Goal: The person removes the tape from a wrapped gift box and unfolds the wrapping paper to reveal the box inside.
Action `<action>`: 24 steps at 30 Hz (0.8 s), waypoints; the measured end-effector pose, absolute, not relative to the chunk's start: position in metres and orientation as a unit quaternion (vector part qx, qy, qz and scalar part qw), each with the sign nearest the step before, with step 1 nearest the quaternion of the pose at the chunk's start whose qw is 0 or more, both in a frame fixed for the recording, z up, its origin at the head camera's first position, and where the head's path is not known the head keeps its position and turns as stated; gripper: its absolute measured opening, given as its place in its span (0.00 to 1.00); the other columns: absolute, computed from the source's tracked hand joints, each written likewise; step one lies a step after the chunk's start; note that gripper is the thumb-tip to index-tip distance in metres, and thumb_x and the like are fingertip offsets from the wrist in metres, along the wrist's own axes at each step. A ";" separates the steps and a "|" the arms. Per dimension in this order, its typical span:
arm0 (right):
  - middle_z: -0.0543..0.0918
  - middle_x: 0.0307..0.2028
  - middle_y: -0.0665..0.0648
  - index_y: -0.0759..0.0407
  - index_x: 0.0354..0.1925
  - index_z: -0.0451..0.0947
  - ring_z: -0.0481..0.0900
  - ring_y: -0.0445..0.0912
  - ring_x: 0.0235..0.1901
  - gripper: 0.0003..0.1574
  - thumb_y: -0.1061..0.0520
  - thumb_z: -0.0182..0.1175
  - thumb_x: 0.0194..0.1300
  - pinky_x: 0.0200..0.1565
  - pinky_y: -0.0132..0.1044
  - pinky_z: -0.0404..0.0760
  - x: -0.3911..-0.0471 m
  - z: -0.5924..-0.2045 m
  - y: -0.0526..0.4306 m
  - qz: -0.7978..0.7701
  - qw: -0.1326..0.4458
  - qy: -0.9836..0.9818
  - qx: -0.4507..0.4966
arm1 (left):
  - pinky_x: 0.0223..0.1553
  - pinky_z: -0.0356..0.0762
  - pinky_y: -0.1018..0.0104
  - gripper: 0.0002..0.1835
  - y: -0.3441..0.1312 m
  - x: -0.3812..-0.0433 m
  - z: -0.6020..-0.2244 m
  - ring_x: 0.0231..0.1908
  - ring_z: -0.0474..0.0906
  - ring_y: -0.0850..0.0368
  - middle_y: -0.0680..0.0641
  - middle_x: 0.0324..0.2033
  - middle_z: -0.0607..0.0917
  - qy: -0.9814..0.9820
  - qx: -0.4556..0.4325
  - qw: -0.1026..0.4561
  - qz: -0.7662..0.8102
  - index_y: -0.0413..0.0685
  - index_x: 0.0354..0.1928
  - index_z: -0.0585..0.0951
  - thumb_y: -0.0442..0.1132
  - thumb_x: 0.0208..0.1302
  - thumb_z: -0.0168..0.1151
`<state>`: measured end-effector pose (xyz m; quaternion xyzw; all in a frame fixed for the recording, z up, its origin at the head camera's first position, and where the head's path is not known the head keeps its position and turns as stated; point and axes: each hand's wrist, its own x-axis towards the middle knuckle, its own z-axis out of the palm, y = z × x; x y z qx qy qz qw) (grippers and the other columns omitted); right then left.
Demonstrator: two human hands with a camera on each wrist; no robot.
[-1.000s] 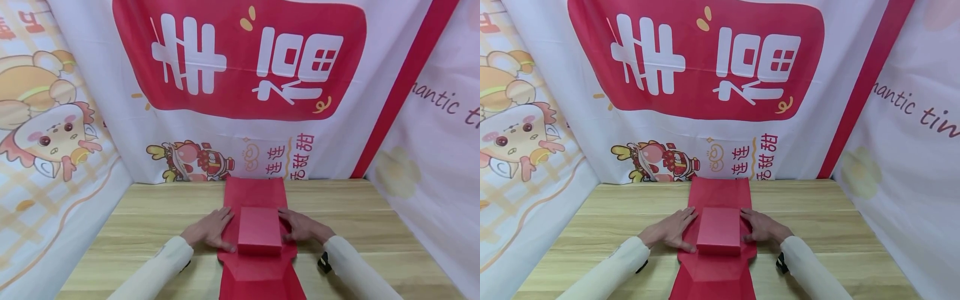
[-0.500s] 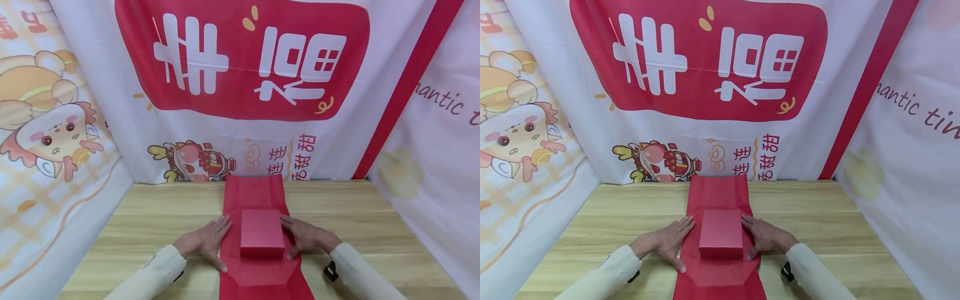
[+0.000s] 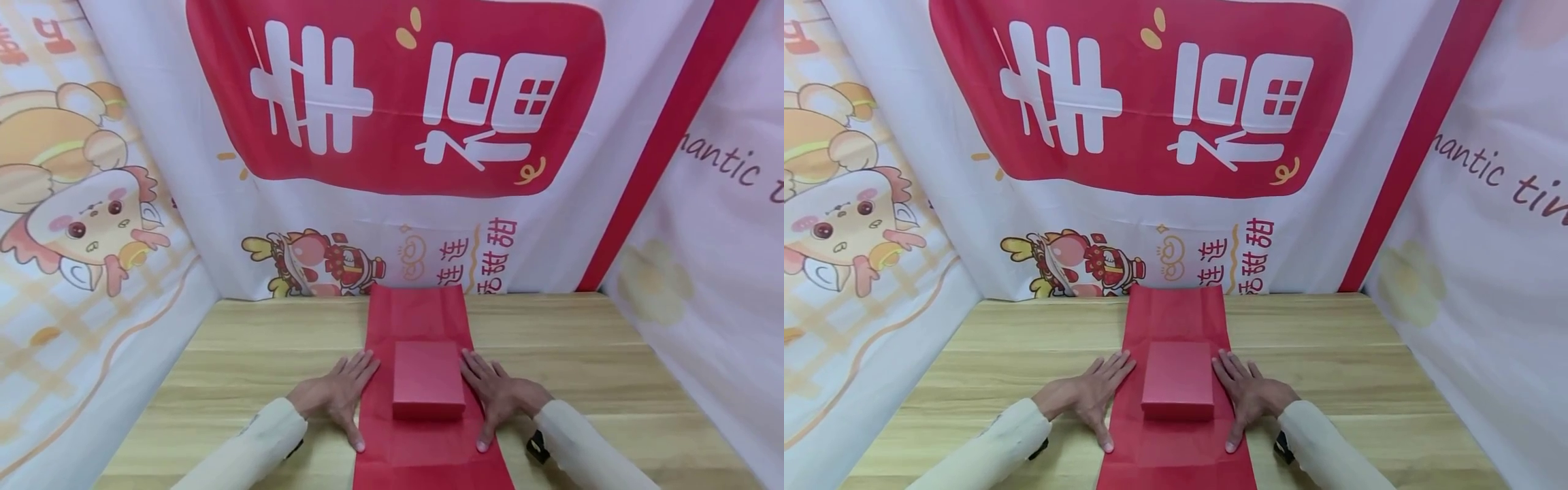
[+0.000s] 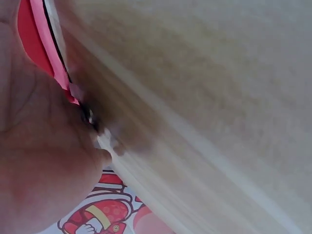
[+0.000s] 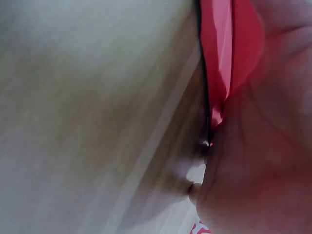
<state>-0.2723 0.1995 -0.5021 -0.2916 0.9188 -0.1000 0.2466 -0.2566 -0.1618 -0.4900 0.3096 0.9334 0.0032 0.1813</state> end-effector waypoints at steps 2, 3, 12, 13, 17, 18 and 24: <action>0.31 0.79 0.60 0.53 0.79 0.35 0.26 0.57 0.78 0.98 0.16 0.72 0.21 0.77 0.61 0.37 -0.273 -0.502 0.198 -0.087 0.249 0.924 -0.276 | 0.78 0.41 0.41 0.81 -0.162 -0.256 -0.490 0.78 0.35 0.39 0.36 0.78 0.40 0.936 0.303 0.180 -0.004 0.46 0.78 0.43 0.79 0.26 0.72; 0.31 0.79 0.60 0.52 0.79 0.35 0.26 0.57 0.78 0.98 0.16 0.72 0.20 0.77 0.61 0.37 -0.273 -0.502 0.198 -0.082 0.250 0.926 -0.271 | 0.78 0.41 0.41 0.81 -0.162 -0.257 -0.489 0.78 0.36 0.39 0.35 0.78 0.40 0.936 0.303 0.177 -0.012 0.46 0.78 0.44 0.80 0.26 0.71; 0.33 0.78 0.63 0.53 0.79 0.37 0.29 0.60 0.77 1.00 0.19 0.76 0.17 0.75 0.66 0.42 -0.270 -0.492 0.191 -0.072 0.246 0.930 -0.263 | 0.78 0.39 0.41 0.79 -0.165 -0.265 -0.488 0.77 0.39 0.40 0.39 0.77 0.47 0.940 0.296 0.164 -0.039 0.51 0.78 0.48 0.84 0.24 0.68; 0.32 0.79 0.62 0.53 0.79 0.37 0.28 0.59 0.77 1.00 0.18 0.75 0.17 0.75 0.65 0.41 -0.270 -0.493 0.191 -0.070 0.247 0.930 -0.263 | 0.78 0.38 0.41 0.79 -0.165 -0.265 -0.489 0.78 0.38 0.40 0.39 0.78 0.45 0.940 0.293 0.172 -0.035 0.50 0.78 0.47 0.83 0.24 0.68; 0.31 0.79 0.62 0.54 0.79 0.33 0.27 0.59 0.77 1.01 0.17 0.74 0.19 0.76 0.65 0.39 -0.270 -0.495 0.193 -0.073 0.253 0.929 -0.261 | 0.79 0.38 0.43 0.81 -0.166 -0.267 -0.492 0.78 0.34 0.43 0.41 0.79 0.40 0.939 0.281 0.194 -0.025 0.48 0.78 0.42 0.82 0.26 0.69; 0.31 0.79 0.61 0.55 0.78 0.32 0.27 0.58 0.77 1.00 0.17 0.74 0.20 0.76 0.65 0.38 -0.270 -0.495 0.193 -0.077 0.255 0.929 -0.258 | 0.79 0.38 0.43 0.81 -0.166 -0.267 -0.492 0.78 0.34 0.43 0.42 0.79 0.39 0.939 0.281 0.196 -0.028 0.48 0.78 0.41 0.82 0.26 0.68; 0.33 0.79 0.63 0.61 0.78 0.32 0.29 0.59 0.78 0.96 0.21 0.74 0.28 0.76 0.64 0.40 -0.265 -0.487 0.194 -0.083 0.243 0.931 -0.261 | 0.79 0.36 0.44 0.83 -0.166 -0.273 -0.490 0.78 0.30 0.44 0.43 0.79 0.36 0.936 0.276 0.216 -0.021 0.46 0.78 0.38 0.82 0.26 0.69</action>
